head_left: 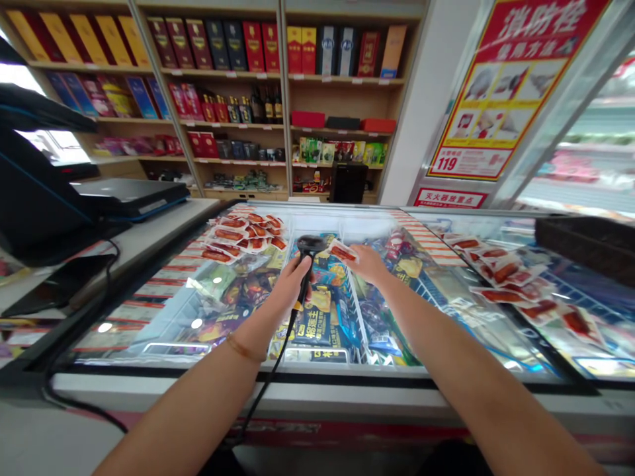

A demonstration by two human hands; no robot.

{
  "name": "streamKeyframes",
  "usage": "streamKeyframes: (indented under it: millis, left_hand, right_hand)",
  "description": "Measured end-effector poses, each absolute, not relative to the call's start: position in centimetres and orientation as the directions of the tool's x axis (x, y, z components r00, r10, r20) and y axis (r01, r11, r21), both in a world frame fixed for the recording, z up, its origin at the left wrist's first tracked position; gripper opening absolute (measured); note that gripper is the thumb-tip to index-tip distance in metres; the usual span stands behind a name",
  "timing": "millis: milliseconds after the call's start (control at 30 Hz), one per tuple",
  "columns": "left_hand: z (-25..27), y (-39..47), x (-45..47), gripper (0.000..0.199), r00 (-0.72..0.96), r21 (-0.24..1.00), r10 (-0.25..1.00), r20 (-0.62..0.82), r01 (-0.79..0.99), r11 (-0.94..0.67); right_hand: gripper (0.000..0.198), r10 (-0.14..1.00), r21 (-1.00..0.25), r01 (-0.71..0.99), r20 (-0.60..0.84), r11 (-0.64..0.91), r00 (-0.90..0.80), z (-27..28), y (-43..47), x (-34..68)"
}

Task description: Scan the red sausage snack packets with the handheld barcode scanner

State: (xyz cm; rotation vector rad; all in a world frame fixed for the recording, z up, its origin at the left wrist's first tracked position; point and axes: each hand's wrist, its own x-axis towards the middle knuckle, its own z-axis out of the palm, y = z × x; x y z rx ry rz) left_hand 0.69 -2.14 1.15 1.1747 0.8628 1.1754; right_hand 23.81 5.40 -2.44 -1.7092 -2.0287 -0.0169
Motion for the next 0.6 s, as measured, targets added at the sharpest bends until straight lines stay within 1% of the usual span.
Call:
streamKeyframes:
  millis: [100, 167, 233, 333, 600]
  left_hand:
    - [1.36, -2.39, 0.44, 0.044, 0.228, 0.977, 0.971, 0.065, -0.214, -0.015]
    - [1.55, -2.56, 0.25, 0.043, 0.247, 0.979, 0.966, 0.069, -0.201, -0.019]
    - [1.71, -2.72, 0.11, 0.041, 0.264, 0.979, 0.961, 0.084, -0.204, -0.029]
    - [1.82, -2.92, 0.06, 0.04, 0.295, 0.975, 0.95, 0.1, -0.217, -0.035]
    - [1.47, -2.96, 0.33, 0.04, 0.306, 0.975, 0.942, 0.138, -0.211, -0.074]
  right_hand:
    - [0.032, 0.878, -0.429, 0.865, 0.477, 0.26, -0.028, -2.62, 5.65, 23.63]
    - [0.033, 0.822, -0.478, 0.824, 0.568, 0.303, 0.026, -2.66, 5.81, 23.6]
    - [0.035, 0.775, -0.487, 0.804, 0.63, 0.341, 0.053, -2.65, 5.91, 23.68]
    - [0.037, 0.736, -0.476, 0.789, 0.676, 0.388, 0.046, -2.62, 5.93, 23.78]
    - [0.036, 0.711, -0.443, 0.783, 0.704, 0.437, 0.001, -2.65, 6.02, 23.78]
